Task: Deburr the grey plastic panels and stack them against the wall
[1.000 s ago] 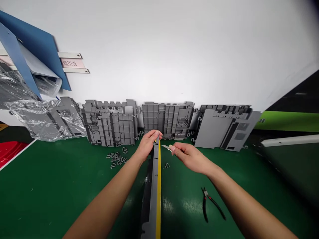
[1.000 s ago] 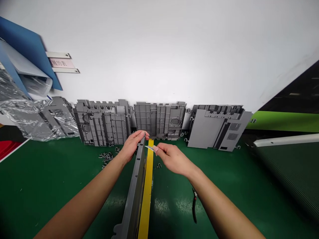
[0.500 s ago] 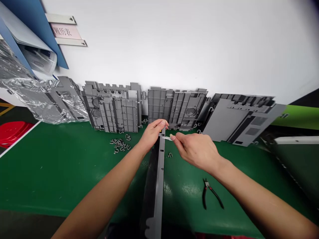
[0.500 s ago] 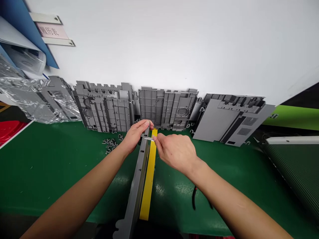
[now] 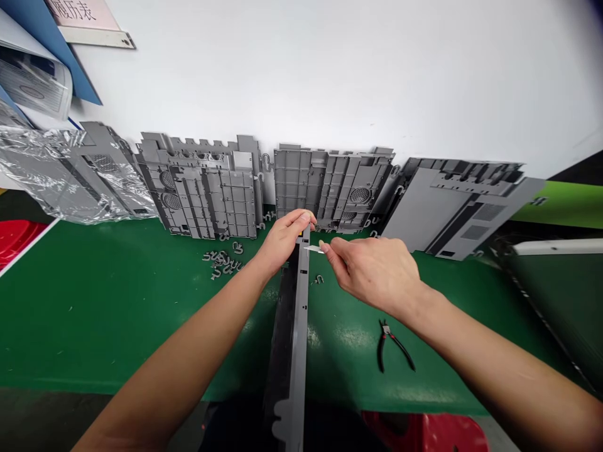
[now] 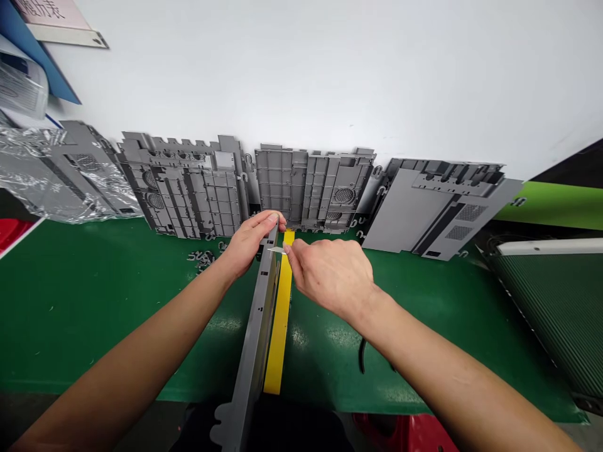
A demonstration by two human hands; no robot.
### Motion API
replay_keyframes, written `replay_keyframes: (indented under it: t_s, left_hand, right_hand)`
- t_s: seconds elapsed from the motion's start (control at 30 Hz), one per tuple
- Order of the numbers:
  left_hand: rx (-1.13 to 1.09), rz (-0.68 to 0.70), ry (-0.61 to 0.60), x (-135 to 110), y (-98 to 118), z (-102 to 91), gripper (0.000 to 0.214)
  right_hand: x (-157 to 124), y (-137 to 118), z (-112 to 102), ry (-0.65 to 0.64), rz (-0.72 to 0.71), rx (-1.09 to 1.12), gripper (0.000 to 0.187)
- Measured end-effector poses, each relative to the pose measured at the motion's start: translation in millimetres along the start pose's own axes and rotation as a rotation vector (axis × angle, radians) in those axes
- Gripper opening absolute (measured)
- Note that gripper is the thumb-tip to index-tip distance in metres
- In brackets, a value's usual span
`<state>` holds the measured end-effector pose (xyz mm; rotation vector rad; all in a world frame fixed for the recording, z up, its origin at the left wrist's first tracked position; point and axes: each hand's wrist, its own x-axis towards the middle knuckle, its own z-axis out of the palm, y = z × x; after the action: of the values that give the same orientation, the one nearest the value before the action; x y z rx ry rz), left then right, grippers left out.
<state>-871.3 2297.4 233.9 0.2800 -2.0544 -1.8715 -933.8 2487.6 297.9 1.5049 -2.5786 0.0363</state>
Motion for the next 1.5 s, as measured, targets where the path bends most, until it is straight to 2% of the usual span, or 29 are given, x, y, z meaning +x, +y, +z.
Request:
replay_keyframes:
  t_s: [0.2, 0.43, 0.87, 1.5]
  left_hand:
    - [-0.05, -0.034, 0.024, -1.0, -0.5, -4.1, 0.037]
    - [-0.015, -0.015, 0.007, 0.3, 4.2, 1.7, 0.035]
    - [-0.043, 0.0, -0.007, 1.2, -2.8, 1.7, 0.037]
    - [-0.021, -0.002, 0.005, 1.8, 1.0, 3.7, 0.036]
  right_hand:
    - [-13.9, -11.7, -6.6, -0.034, -0.06, 0.017, 0.055]
    - [-1.9, -5.7, -16.2, -0.097, 0.072, 0.008, 0.053]
    - [-1.2, -4.2, -15.6, -0.067, 0.024, -0.158, 0.052]
    - [-3.3, -6.5, -21.2, -0.093, 0.006, -0.194, 0.053]
